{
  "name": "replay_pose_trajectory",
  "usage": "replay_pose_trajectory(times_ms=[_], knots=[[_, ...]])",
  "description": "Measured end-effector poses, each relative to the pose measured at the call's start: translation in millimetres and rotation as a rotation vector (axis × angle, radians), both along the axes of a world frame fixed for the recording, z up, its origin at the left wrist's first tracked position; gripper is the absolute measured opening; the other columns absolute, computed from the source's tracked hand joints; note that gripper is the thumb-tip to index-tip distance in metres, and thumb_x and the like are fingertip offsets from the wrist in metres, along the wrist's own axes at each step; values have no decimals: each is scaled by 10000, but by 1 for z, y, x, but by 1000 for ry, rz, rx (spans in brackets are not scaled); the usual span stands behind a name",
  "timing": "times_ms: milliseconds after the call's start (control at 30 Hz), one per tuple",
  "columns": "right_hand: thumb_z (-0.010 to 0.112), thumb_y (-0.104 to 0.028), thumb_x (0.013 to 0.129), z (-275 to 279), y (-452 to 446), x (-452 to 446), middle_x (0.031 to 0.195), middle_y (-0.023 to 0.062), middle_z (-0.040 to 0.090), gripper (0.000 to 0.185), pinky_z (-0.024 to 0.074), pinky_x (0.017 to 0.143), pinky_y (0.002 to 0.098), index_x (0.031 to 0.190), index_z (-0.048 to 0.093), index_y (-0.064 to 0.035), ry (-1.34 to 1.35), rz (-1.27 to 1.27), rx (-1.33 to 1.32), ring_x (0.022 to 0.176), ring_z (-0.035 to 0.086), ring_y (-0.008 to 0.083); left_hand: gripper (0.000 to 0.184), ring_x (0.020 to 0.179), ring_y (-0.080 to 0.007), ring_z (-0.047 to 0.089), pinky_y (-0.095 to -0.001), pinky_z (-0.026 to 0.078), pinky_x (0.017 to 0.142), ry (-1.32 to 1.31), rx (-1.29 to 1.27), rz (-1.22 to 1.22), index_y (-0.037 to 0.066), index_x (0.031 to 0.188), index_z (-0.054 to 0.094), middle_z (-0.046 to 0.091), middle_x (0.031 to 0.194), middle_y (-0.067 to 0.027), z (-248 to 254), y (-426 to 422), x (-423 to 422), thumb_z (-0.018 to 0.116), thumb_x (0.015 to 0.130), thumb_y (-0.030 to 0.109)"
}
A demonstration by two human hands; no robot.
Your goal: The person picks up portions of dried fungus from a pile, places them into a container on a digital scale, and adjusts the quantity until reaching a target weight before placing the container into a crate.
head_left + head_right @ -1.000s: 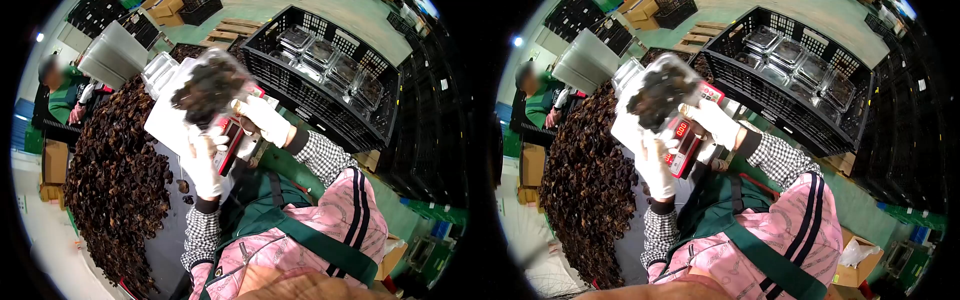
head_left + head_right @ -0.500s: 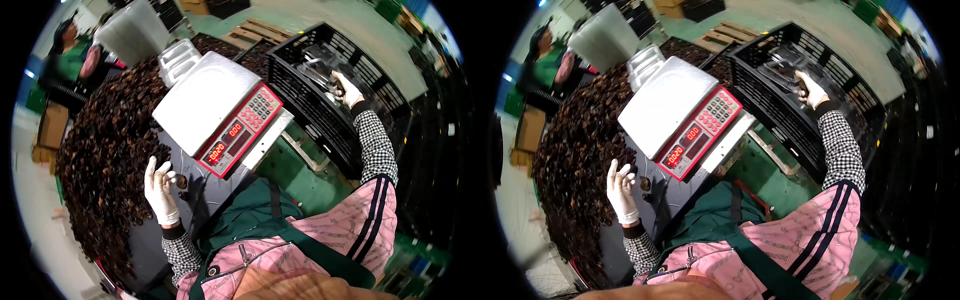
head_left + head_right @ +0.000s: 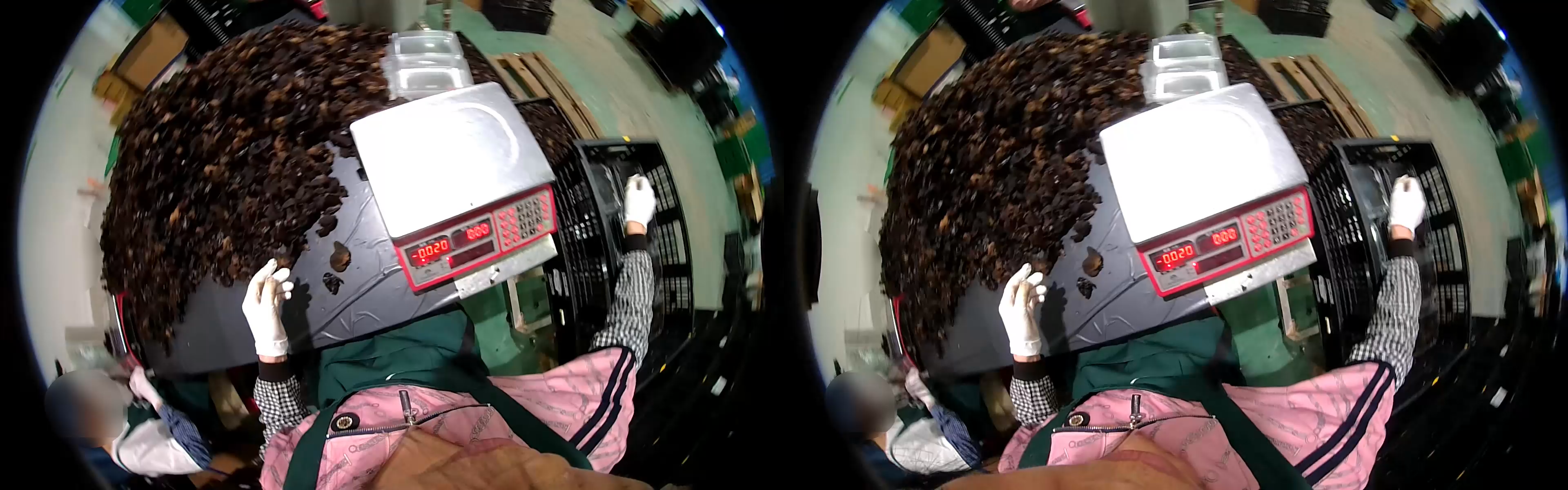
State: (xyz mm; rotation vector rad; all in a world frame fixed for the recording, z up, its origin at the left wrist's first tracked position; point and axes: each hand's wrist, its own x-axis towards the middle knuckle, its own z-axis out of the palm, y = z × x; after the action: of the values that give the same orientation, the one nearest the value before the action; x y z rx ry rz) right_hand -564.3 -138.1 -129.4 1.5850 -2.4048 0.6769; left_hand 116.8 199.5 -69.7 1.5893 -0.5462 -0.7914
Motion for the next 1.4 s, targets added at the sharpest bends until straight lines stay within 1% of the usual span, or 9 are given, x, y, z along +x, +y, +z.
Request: replay_pose_trajectory(times_ms=[67, 167, 267, 467, 633, 700, 967, 1100, 1400], knots=[[635, -271, 1004, 56, -9, 78, 1012, 160, 743, 248, 549, 831, 345, 1104, 720, -60, -228, 342, -395, 932, 736, 239, 309, 794, -105, 655, -228, 511, 708, -14, -9, 10, -19, 1297, 624, 732, 1075, -119, -3, -5, 2, 554, 1025, 109], [670, -182, 980, 118, -23, 210, 1111, 114, 751, 235, 519, 895, 282, 1156, 718, -34, -285, 716, -320, 1004, 718, 180, 294, 779, -93, 636, -224, 508, 716, -9, -14, 42, -23, 1269, 646, 737, 1034, -113, 6, -26, -13, 569, 1015, 103], [708, -163, 928, 101, -82, 307, 1123, 114, 738, 253, 523, 906, 297, 1147, 715, -37, -241, 1114, -185, 1022, 709, 213, 299, 799, -85, 629, -221, 501, 727, -70, -48, -7, -23, 1279, 636, 728, 1012, -86, 2, -30, -12, 591, 1004, 85], [728, -303, 893, 52, -186, 427, 1164, 200, 697, 422, 514, 929, 407, 1225, 678, -48, 309, 1218, 325, 1104, 663, 345, 180, 771, -91, 636, -238, 517, 706, -346, 91, -35, 16, 1116, 737, 724, 916, -47, -15, -20, -22, 660, 966, 81], [707, -29, 818, -32, -276, 447, 1027, 200, 733, 245, 531, 850, 372, 1061, 738, -39, -221, 1012, 816, 979, 701, 327, 407, 999, -311, 641, -375, 518, 893, -1062, 72, -410, 32, 1204, 681, 683, 1118, -138, -27, -45, -45, 764, 828, 165], [716, 1, 779, 37, -194, 464, 972, 195, 731, 184, 536, 818, 376, 957, 743, -37, 387, 1131, 632, 955, 704, 323, 473, 1022, -312, 623, -376, 510, 893, -975, 83, -477, 43, 1268, 636, 670, 1116, -128, -36, -57, -50, 753, 827, 167], [808, -231, 759, 55, -180, 450, 883, 215, 706, 268, 535, 762, 431, 896, 711, -21, 441, 1085, 384, 849, 684, 384, 310, 1025, -319, 627, -377, 523, 895, -1135, -4, -258, 40, 1139, 669, 659, 1118, -134, -27, -87, -35, 701, 830, 49], [641, -365, 934, 82, -178, 426, 998, 195, 702, 309, 523, 810, 466, 994, 673, -63, 466, 1095, 141, 980, 671, 385, 288, 1052, -331, 612, -390, 513, 923, -1219, 15, -334, 46, 1084, 664, 648, 1155, -147, -48, -109, -25, 689, 798, 16], [667, -23, 848, 142, 39, 355, 925, 87, 669, 161, 541, 626, 300, 986, 652, -104, 352, 1342, -150, 717, 681, 224, 263, 992, -259, 683, -340, 537, 889, -767, -141, -177, 23, 1107, 657, 689, 1068, -126, -47, -99, -7, 652, 845, 0]])
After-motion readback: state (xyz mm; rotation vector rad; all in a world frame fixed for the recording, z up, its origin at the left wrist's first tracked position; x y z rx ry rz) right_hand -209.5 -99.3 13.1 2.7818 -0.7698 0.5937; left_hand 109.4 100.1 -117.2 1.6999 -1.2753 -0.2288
